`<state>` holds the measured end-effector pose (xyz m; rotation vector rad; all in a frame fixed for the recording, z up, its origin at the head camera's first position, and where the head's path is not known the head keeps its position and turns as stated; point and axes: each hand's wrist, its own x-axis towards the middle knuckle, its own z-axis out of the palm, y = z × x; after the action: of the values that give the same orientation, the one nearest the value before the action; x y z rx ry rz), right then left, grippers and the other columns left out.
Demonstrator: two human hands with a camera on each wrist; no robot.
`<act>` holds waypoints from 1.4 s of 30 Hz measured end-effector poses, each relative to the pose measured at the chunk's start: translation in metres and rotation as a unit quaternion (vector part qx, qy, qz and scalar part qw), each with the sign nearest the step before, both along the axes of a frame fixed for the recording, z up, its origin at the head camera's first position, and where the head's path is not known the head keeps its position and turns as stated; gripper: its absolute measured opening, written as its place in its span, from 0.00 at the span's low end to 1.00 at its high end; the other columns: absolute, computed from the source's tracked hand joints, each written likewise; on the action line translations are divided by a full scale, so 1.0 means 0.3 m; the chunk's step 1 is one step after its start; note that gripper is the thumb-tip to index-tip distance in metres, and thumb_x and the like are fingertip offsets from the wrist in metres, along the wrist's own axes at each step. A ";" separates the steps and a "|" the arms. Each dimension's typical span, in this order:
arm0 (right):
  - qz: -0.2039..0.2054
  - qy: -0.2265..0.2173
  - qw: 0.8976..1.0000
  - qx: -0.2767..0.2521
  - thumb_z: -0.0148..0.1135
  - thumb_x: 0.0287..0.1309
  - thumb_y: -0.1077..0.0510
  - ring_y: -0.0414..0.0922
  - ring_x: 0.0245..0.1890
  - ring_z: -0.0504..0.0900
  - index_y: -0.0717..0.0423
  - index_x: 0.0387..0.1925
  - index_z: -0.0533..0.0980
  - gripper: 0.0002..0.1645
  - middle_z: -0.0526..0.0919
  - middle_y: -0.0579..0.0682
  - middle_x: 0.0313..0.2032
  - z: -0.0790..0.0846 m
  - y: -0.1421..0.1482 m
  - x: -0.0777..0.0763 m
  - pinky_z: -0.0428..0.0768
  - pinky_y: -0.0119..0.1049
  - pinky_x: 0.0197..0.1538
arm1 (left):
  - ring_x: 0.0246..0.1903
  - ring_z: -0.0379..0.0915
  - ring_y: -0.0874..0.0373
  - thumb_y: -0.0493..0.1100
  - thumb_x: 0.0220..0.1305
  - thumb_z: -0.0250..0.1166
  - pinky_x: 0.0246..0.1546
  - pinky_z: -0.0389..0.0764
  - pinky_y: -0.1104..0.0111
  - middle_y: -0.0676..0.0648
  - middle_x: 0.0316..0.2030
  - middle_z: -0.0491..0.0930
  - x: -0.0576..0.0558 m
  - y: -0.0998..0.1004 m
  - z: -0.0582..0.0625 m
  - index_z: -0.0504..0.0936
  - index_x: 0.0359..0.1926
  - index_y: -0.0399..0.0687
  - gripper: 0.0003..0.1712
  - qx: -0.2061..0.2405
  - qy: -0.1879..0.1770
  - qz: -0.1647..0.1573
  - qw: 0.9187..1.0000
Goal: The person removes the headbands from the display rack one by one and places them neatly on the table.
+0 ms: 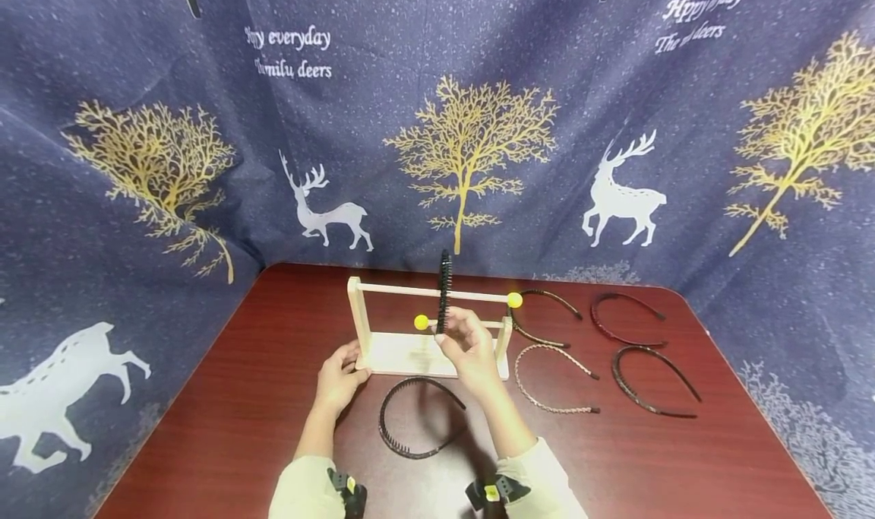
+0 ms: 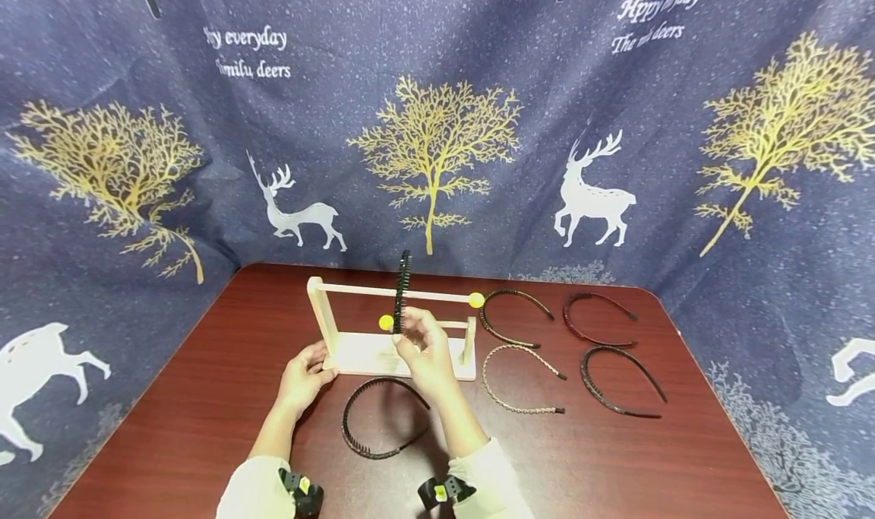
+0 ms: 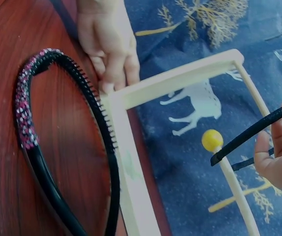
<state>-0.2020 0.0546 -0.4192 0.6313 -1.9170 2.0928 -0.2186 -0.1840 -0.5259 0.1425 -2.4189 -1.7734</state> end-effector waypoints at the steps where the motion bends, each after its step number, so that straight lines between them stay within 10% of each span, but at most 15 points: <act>1: -0.005 0.005 1.000 -0.004 0.57 0.50 0.77 0.53 0.40 0.78 0.70 0.47 0.70 0.19 0.78 0.67 0.34 -0.012 0.008 -0.005 0.77 0.31 0.43 | 0.55 0.67 0.45 0.25 0.49 0.66 0.55 0.72 0.64 0.34 0.52 0.73 0.001 0.001 0.000 0.70 0.59 0.34 0.33 -0.001 0.003 0.001 1.000; 13: -0.051 0.048 0.996 -0.055 0.56 0.50 0.79 0.43 0.38 0.79 0.75 0.47 0.66 0.20 0.78 0.46 0.34 -0.021 0.106 0.003 0.77 0.28 0.43 | 0.56 0.66 0.44 0.25 0.50 0.66 0.57 0.70 0.61 0.32 0.53 0.72 0.006 -0.002 -0.001 0.69 0.60 0.33 0.33 0.001 -0.003 -0.001 1.000; 42: -0.032 0.072 0.983 -0.165 0.49 0.51 0.82 0.46 0.37 0.79 0.65 0.49 0.70 0.24 0.81 0.51 0.36 -0.030 0.229 0.009 0.78 0.26 0.38 | 0.56 0.66 0.44 0.24 0.49 0.65 0.57 0.70 0.62 0.32 0.53 0.72 -0.003 -0.001 0.005 0.68 0.60 0.32 0.34 0.006 0.000 -0.005 1.000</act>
<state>-0.1993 0.1232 -0.4282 0.6175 -1.4507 2.1878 -0.2194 -0.1843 -0.5245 0.1314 -2.4142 -1.7924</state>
